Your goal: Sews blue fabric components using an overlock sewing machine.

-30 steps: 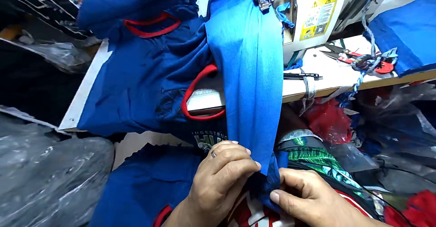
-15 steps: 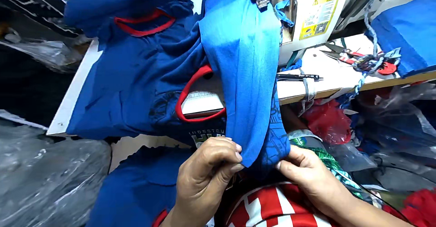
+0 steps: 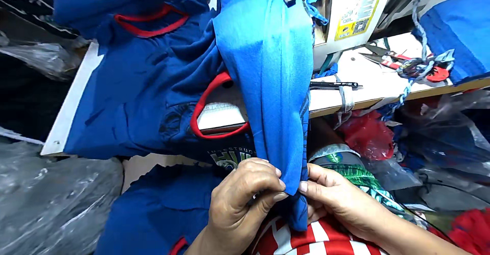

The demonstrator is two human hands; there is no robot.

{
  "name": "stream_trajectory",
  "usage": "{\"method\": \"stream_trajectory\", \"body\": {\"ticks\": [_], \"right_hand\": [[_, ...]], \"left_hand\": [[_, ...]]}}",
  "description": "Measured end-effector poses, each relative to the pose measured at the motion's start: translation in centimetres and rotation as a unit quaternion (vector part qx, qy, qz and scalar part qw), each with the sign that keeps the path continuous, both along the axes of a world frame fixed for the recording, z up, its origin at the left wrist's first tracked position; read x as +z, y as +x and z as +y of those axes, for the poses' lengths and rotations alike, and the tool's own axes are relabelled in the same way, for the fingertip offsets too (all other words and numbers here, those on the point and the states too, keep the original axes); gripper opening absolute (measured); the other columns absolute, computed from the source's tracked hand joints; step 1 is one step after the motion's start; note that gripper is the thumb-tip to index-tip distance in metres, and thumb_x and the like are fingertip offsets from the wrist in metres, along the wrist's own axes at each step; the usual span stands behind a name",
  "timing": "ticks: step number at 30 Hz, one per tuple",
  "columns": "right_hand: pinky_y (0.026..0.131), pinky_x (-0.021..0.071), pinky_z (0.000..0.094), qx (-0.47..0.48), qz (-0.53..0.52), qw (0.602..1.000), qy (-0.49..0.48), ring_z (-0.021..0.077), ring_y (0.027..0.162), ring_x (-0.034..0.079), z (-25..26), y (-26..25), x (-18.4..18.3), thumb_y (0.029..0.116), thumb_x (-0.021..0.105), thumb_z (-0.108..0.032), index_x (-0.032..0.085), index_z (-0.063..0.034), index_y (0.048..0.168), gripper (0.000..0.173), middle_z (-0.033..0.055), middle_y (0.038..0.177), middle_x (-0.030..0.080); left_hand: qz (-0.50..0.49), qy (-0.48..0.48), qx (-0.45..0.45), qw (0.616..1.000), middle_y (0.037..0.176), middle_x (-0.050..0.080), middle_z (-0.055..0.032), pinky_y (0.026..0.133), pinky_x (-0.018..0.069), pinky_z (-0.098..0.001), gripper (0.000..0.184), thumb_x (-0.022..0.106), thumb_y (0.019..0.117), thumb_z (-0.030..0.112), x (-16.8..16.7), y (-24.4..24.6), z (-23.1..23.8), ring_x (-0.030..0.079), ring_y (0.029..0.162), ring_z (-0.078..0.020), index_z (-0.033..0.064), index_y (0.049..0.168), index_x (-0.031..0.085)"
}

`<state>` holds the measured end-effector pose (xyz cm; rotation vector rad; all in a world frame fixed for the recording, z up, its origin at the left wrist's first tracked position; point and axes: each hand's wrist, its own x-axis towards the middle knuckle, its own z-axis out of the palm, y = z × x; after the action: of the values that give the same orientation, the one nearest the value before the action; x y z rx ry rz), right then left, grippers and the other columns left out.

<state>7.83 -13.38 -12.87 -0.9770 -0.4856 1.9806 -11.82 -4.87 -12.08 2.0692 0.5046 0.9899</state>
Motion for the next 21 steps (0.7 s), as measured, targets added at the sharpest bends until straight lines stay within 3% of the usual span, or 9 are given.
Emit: {"method": "stream_trajectory", "body": {"ticks": [3, 5, 8, 14, 21], "right_hand": [[0.069, 0.0632, 0.025, -0.011, -0.032, 0.999, 0.018, 0.0074, 0.073, 0.073, -0.2, 0.1, -0.2, 0.1051, 0.048, -0.011, 0.058, -0.012, 0.108, 0.01, -0.0025, 0.085, 0.073], [0.071, 0.0598, 0.0203, -0.027, -0.117, 0.989, 0.082, 0.0015, 0.077, 0.069, -0.6, 0.0, -0.6, 0.1009, 0.057, -0.015, 0.066, -0.0103, 0.102, 0.01, -0.0062, 0.087, 0.07], [0.078, 0.0492, 0.0114, -0.05, -0.265, 0.937, 0.221, -0.0069, 0.088, 0.06, -1.5, 0.1, -1.2, 0.0968, 0.065, -0.022, 0.076, -0.0077, 0.091, 0.019, -0.0061, 0.091, 0.067], [0.081, 0.049, 0.0131, -0.063, -0.314, 0.855, 0.408, 0.0041, 0.088, 0.065, -2.9, 0.1, -0.1, 0.0977, 0.064, -0.011, 0.073, 0.0039, 0.086, 0.021, 0.0107, 0.085, 0.072], [0.079, 0.0486, 0.0128, -0.064, -0.33, 0.831, 0.443, 0.0056, 0.085, 0.065, -3.1, -0.4, 0.2, 0.0972, 0.065, -0.011, 0.072, 0.0041, 0.084, 0.021, 0.0114, 0.082, 0.071]], "left_hand": [[0.005, 0.009, 0.003, 1.0, 0.101, 0.067, 0.0099, 0.1, 0.0521, -0.023, 0.012, 0.061, 0.1031, 0.029, 0.0, 0.0, 0.0, 0.065, 0.105, -0.0026, 0.018, 0.102, 0.065], [0.004, 0.012, 0.005, 1.0, 0.102, 0.067, 0.0103, 0.101, 0.0517, -0.0228, 0.012, 0.061, 0.1028, 0.03, 0.0, -0.1, 0.0, 0.065, 0.106, -0.0022, 0.0181, 0.102, 0.065], [0.016, 0.033, 0.008, 0.999, 0.103, 0.066, 0.0103, 0.102, 0.0515, -0.0237, 0.013, 0.062, 0.1027, 0.03, 0.2, -0.1, -0.1, 0.064, 0.109, -0.0027, 0.0184, 0.101, 0.065], [0.046, 0.126, -0.005, 0.991, 0.108, 0.068, 0.0057, 0.1, 0.0508, -0.0218, 0.013, 0.059, 0.1047, 0.027, 0.8, -0.4, -1.7, 0.063, 0.112, -0.0047, 0.016, 0.101, 0.062], [0.066, 0.184, -0.003, 0.981, 0.101, 0.064, 0.0039, 0.101, 0.0445, -0.0212, 0.006, 0.061, 0.1035, 0.021, 2.1, -1.6, -3.1, 0.06, 0.108, -0.0062, 0.016, 0.101, 0.063]]}}
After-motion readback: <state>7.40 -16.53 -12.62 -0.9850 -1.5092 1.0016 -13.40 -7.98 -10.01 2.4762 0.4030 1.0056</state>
